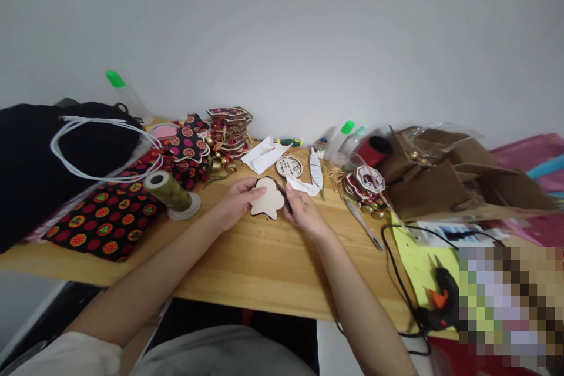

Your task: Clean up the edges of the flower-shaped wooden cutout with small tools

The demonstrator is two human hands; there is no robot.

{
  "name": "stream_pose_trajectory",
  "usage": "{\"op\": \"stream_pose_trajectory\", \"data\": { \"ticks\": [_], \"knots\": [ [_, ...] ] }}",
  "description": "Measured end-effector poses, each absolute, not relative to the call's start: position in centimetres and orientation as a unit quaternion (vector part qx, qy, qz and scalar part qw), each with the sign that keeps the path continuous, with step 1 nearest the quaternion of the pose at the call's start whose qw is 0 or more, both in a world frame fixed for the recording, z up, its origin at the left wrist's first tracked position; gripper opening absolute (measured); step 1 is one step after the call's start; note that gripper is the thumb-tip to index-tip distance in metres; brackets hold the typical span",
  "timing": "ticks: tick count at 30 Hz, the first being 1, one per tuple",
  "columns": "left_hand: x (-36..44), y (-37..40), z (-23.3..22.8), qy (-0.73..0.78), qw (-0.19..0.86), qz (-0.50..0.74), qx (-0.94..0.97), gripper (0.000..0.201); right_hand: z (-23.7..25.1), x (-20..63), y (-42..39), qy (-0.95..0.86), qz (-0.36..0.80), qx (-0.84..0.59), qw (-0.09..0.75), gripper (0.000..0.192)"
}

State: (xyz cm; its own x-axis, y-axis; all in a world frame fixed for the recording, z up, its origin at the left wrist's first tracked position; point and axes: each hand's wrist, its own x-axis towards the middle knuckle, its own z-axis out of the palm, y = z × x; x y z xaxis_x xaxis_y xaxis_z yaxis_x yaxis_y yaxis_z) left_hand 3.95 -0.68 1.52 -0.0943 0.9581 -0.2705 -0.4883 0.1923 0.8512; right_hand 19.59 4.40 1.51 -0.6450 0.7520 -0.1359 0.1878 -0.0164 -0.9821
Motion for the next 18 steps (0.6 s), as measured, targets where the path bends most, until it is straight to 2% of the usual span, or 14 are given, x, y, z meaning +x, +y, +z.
{"op": "stream_pose_trajectory", "data": {
  "ticks": [18],
  "knots": [
    [3.87,-0.58,1.27,0.471,0.607,0.582,0.266,0.036,1.02,19.51,4.61,-0.677,0.605,-0.351,0.228,0.065]
  ]
}}
